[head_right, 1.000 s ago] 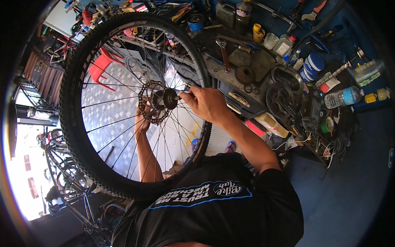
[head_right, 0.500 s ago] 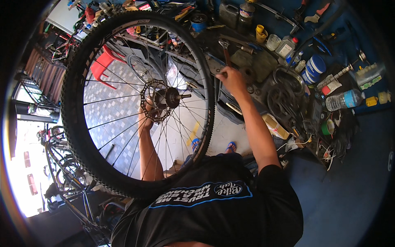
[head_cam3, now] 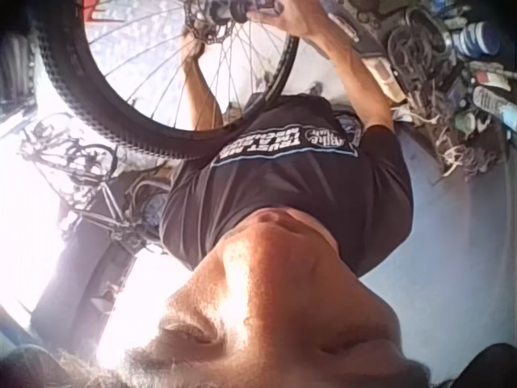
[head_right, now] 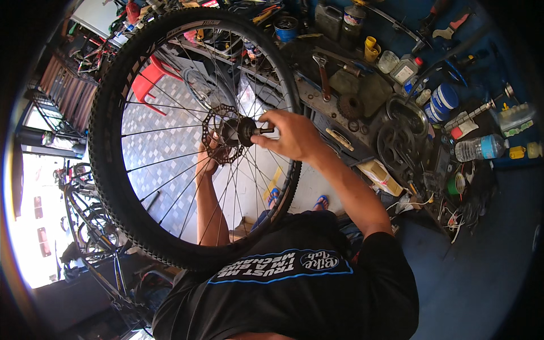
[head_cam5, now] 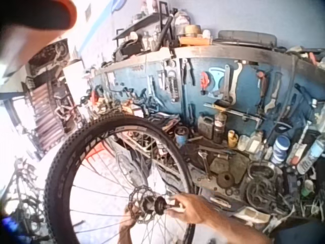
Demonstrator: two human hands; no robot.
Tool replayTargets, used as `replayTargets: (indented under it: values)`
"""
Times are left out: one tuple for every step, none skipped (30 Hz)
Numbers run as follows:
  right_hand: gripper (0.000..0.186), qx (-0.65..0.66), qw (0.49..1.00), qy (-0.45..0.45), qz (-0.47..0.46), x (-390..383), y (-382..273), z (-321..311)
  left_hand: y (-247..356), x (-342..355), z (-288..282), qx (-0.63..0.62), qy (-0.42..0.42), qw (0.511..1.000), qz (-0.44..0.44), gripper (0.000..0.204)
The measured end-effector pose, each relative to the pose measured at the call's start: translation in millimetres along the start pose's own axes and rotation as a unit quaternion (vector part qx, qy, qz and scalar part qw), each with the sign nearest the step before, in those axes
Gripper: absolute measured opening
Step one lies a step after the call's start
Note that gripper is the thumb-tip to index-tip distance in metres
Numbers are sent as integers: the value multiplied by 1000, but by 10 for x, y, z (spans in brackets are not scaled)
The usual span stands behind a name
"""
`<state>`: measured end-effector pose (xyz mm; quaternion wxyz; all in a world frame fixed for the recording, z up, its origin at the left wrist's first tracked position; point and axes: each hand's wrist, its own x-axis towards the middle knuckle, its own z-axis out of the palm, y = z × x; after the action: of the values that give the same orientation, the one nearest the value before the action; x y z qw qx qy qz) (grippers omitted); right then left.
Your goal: The person removes a bicycle wheel from a stand, retrieves a wrench from the wall, and uses it to loosen the axle nut on the wheel hub. They then use a screwdriver to adjust the hub internals while holding the wheel.
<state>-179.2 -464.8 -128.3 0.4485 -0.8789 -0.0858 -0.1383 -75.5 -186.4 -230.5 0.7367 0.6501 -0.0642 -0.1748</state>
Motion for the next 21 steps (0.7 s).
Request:
replayTargets:
  values:
    - [40, -44, 998, 10, -53, 0, -7, 53, -17, 22, 13, 3, -2, 1000, 12, 32]
    - [36, -25, 998, 10, -50, 0, 12, 93, -30, 36, 14, 6, -5, 1000, 25, 32]
    - [33, -5, 999, 9, -47, -5, 40, 128, -40, 47, 11, 8, -7, 999, 37, 32]
    - [30, 15, 999, 7, -42, -23, 47, 133, -21, 31, 19, 3, -18, 999, 33, 31]
    - [27, 26, 999, 14, -37, -50, 52, 115, 11, 44, 18, 23, -26, 998, 48, 31]
    - [25, 36, 999, 22, -31, -78, 50, 83, 31, 30, 22, 36, -31, 998, 41, 32]
    - [22, 48, 998, 31, -26, -87, 20, 39, 93, 8, 32, 50, -36, 997, 34, 32]
    - [20, 78, 996, 18, -27, -87, -10, -83, 47, 9, -69, 48, -40, 998, 28, 30]
    - [19, 78, 996, 14, -27, -103, -13, -208, 0, 10, -171, 46, -43, 998, 22, 33]
    - [19, 95, 995, 26, 29, -135, 76, -309, -61, 32, -219, 42, -49, 998, 16, 39]
    - [18, 114, 989, 37, 84, -157, 199, -398, -76, 30, -222, 30, -43, 999, 14, 40]
    - [19, 63, 991, 59, 104, -145, 384, -475, -92, 25, -227, 19, -36, 999, 13, 40]
    - [20, 10, 989, 81, 125, -127, 629, -539, -103, 24, -232, 7, -30, 999, 11, 40]
    - [21, -92, 983, 85, 135, -162, 1004, -581, -134, 50, -214, 2, -26, 1000, 9, 40]
    - [23, -193, 966, 90, 146, -256, 1381, -598, -178, 96, -186, -3, -25, 1000, 6, 40]
    - [24, -227, 955, 87, 170, -354, 1637, -594, -205, 128, -173, -7, -20, 1000, 4, 40]
    - [26, -261, 942, 83, 191, -417, 1834, -594, -194, 140, -165, -8, -23, 1000, 3, 41]
    - [27, -294, 929, 77, 209, -431, 1941, -582, -180, 126, -170, -9, -21, 1000, 2, 41]
    - [28, -317, 924, 93, 191, -441, 1984, -549, -178, 99, -171, -9, -19, 1000, 0, 41]
    - [30, -342, 916, 111, 177, -485, 2011, -529, 88, 6, 108, -8, -11, 1000, 28, 30]
    - [31, -367, 906, 130, 164, -539, 2035, -515, 52, 45, 109, 7, -18, 999, 27, 32]
